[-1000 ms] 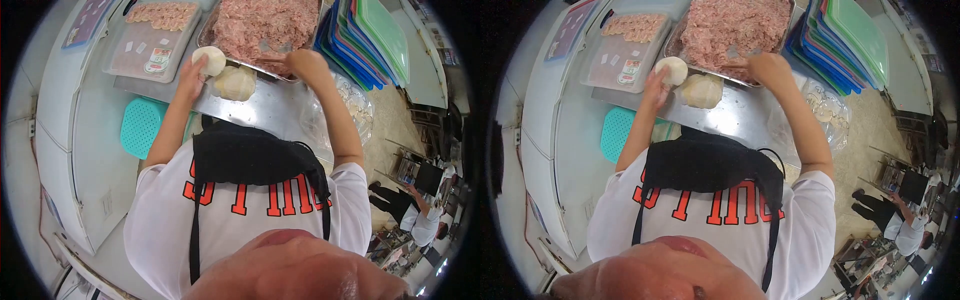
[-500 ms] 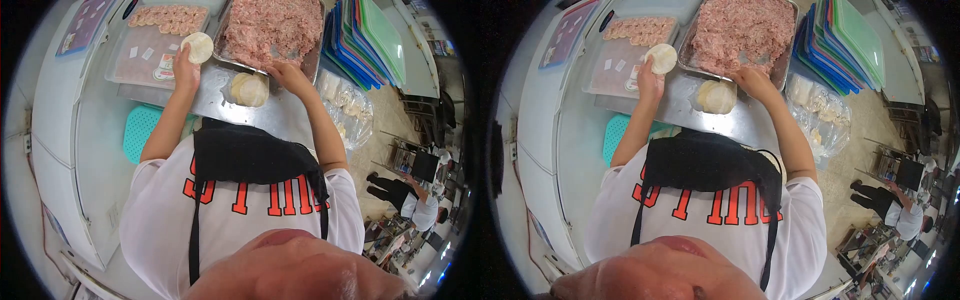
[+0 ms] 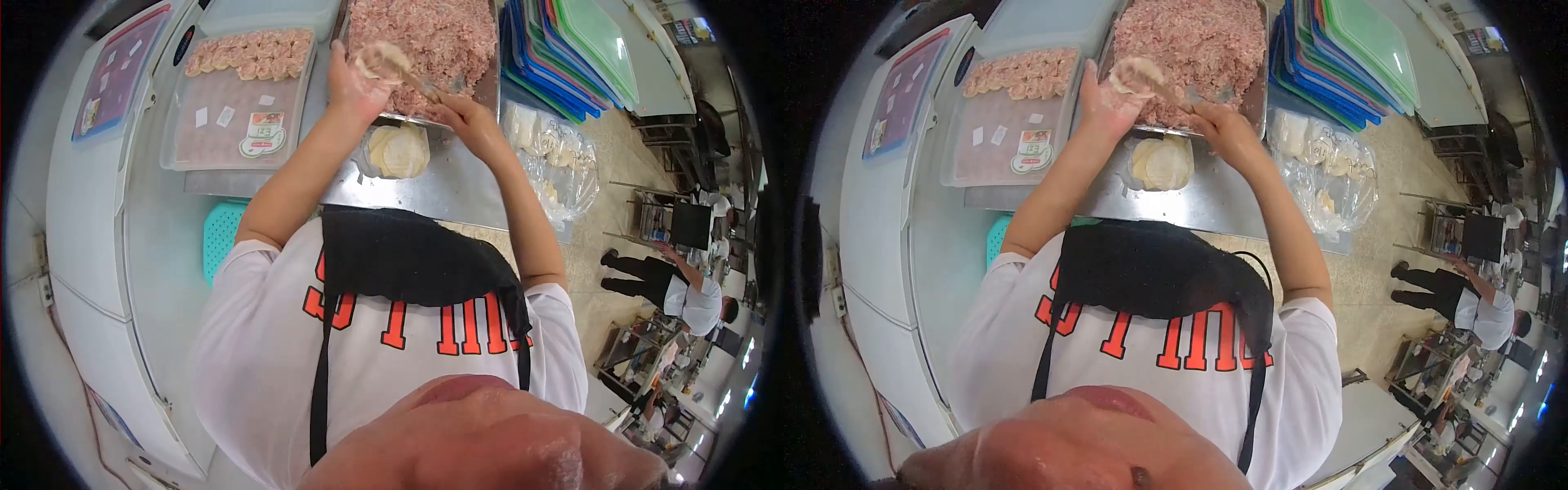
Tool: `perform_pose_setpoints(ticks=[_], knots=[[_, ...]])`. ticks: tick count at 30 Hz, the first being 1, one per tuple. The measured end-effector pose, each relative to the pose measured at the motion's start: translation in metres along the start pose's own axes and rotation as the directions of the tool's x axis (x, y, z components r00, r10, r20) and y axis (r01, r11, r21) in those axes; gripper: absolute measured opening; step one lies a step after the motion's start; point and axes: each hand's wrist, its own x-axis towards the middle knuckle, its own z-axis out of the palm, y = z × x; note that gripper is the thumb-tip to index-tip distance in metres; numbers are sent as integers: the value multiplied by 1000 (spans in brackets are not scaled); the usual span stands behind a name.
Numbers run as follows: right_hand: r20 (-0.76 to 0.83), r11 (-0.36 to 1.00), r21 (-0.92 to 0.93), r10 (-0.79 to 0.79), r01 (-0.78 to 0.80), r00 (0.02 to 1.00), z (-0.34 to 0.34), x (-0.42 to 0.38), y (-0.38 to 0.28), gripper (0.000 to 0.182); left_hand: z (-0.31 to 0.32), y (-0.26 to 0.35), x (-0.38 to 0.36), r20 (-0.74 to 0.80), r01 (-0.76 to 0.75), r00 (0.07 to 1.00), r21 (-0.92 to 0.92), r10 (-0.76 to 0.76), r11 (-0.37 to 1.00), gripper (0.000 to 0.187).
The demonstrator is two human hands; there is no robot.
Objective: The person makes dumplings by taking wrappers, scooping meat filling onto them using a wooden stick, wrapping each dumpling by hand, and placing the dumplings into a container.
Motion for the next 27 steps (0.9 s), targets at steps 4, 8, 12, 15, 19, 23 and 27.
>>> perform_pose_setpoints(ticks=[4, 8, 12, 15, 19, 23, 27], knots=[[23, 936, -346, -53, 58, 998, -18, -17, -29, 25, -7, -4, 2, -35, -60, 998, -96, 57, 994, 76], [69, 909, -401, -98, 118, 993, -8, -14, -2, 23, 21, 0, -25, -83, -32, 996, -1, 32, 999, 77], [110, 793, -598, -62, 116, 992, -55, -20, -55, 25, 24, -1, -31, -61, -64, 996, -28, 62, 998, 76], [41, 870, -467, -160, 161, 986, -30, -15, -32, 23, 34, -8, -33, -77, -127, 989, -13, 126, 992, 70], [86, 877, -411, -236, 250, 968, -57, 3, -7, 23, 15, 6, -26, -163, -154, 976, -64, 142, 986, 66], [277, 822, -531, -60, 205, 959, -56, 28, 33, 35, -13, 36, -33, 108, -217, 969, -50, 222, 975, 40], [422, 763, -620, 128, 183, 898, -4, 44, 51, 41, -6, 37, -59, 172, -415, 910, 406, 378, 814, 49]])
